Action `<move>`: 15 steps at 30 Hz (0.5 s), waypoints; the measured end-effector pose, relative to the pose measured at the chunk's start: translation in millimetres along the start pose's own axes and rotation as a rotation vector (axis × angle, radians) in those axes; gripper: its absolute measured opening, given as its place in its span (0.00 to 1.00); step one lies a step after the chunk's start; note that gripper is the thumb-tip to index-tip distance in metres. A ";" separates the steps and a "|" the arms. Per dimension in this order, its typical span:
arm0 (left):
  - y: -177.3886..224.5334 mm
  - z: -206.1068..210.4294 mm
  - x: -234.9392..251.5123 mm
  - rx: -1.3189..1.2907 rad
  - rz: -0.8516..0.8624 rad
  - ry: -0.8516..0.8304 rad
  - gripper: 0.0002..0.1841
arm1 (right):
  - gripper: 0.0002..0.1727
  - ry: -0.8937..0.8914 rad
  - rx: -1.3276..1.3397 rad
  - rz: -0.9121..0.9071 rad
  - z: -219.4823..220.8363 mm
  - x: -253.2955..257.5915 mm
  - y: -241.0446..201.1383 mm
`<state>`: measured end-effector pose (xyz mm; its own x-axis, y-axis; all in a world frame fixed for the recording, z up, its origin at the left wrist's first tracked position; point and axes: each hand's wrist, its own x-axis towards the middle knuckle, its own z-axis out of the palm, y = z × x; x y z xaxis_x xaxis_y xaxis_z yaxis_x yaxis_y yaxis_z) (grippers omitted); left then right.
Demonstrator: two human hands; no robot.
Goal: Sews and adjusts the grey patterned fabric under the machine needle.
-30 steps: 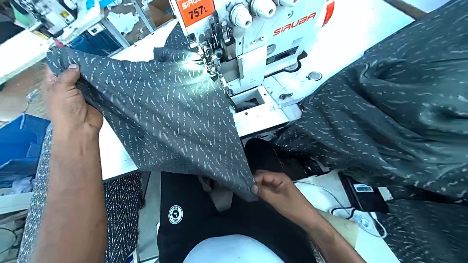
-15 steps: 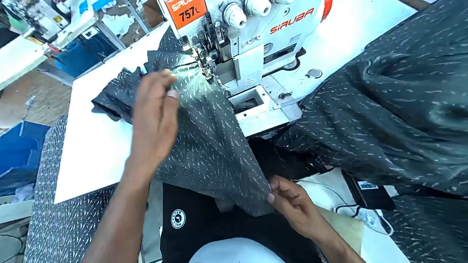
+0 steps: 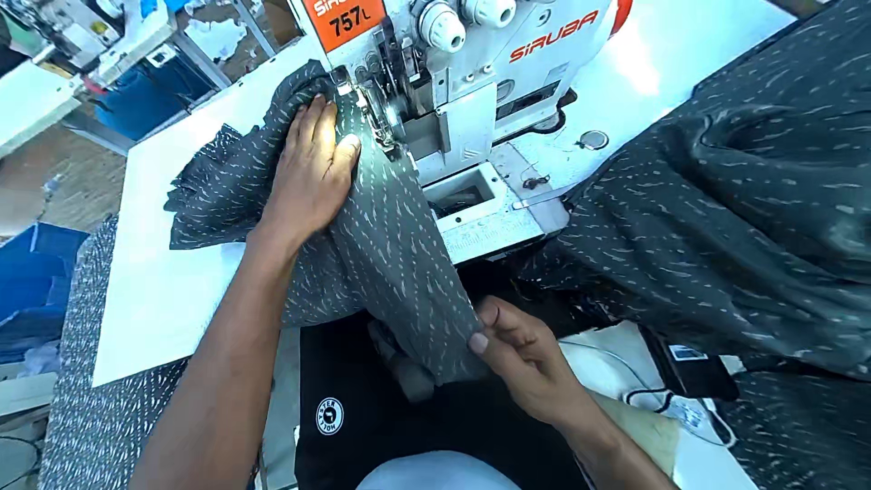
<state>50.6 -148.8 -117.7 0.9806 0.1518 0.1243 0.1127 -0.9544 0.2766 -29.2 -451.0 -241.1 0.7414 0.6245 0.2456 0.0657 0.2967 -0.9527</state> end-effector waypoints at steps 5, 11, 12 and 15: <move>-17.0 -4.8 37.5 0.051 -0.065 -0.033 0.39 | 0.08 0.073 0.063 0.018 8.2 36.6 -12.0; -36.6 -11.9 79.6 0.108 -0.149 -0.109 0.40 | 0.11 0.117 0.061 0.029 12.7 81.5 -21.3; -41.7 -12.1 86.5 0.122 -0.155 -0.115 0.40 | 0.11 0.123 0.050 0.023 13.3 89.3 -22.1; -58.1 -11.2 109.7 0.155 -0.170 -0.126 0.40 | 0.12 0.142 0.079 0.046 14.7 111.0 -21.5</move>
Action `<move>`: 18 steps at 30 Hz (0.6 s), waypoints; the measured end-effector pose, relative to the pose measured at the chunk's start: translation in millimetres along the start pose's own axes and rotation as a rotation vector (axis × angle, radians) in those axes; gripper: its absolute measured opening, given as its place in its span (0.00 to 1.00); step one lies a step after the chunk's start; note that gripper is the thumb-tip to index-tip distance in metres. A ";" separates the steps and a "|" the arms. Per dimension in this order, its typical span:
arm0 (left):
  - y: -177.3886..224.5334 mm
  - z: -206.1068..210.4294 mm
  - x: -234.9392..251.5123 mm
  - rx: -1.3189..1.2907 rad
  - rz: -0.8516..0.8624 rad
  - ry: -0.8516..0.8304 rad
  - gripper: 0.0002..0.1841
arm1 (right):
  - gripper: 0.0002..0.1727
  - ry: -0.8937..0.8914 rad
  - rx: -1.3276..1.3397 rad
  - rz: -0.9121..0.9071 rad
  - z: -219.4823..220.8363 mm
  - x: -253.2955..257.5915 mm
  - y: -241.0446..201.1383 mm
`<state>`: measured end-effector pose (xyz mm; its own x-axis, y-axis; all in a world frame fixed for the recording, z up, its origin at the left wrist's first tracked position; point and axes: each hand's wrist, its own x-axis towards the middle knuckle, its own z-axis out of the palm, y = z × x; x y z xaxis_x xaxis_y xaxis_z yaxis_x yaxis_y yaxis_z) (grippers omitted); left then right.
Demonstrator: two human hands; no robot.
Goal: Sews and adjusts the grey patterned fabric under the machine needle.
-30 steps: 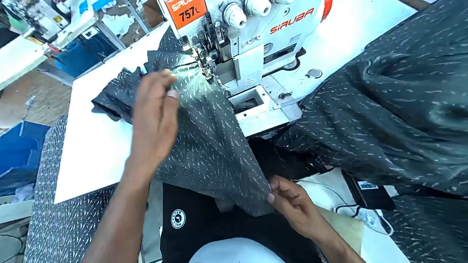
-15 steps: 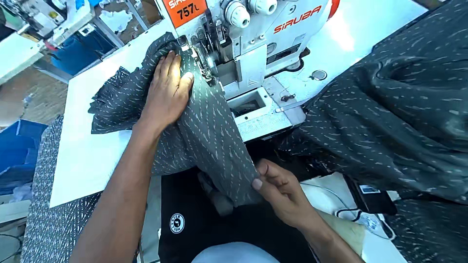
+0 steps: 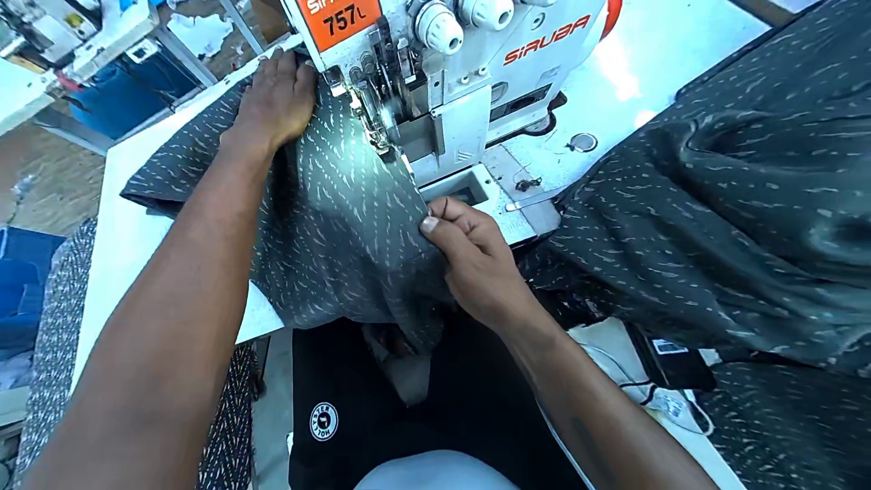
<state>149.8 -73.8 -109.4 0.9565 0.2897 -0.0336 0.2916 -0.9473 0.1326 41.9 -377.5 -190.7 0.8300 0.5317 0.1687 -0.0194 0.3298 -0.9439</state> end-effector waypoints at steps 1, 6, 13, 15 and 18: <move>-3.4 -0.5 9.4 -0.001 -0.010 0.019 0.40 | 0.13 0.009 0.010 0.013 1.5 6.3 0.3; -17.1 -17.0 -39.6 -0.088 0.051 0.450 0.29 | 0.17 -0.048 0.040 0.121 -3.4 -13.9 -2.4; -119.3 40.0 -177.3 -0.279 -0.353 0.206 0.35 | 0.08 -0.474 0.019 0.514 -39.1 -61.9 4.6; -128.9 18.7 -174.9 -0.490 -0.432 0.262 0.23 | 0.08 -0.534 0.072 0.560 -36.7 -79.8 5.5; -160.3 -38.9 -150.7 -0.744 -0.369 0.508 0.14 | 0.08 -0.539 0.121 0.543 -33.6 -113.7 3.3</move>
<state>-41.4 39.6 -87.0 0.6384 0.7406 0.2095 0.3272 -0.5075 0.7971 -33.8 -463.0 -222.5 0.3012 0.9393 -0.1644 -0.4324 -0.0191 -0.9015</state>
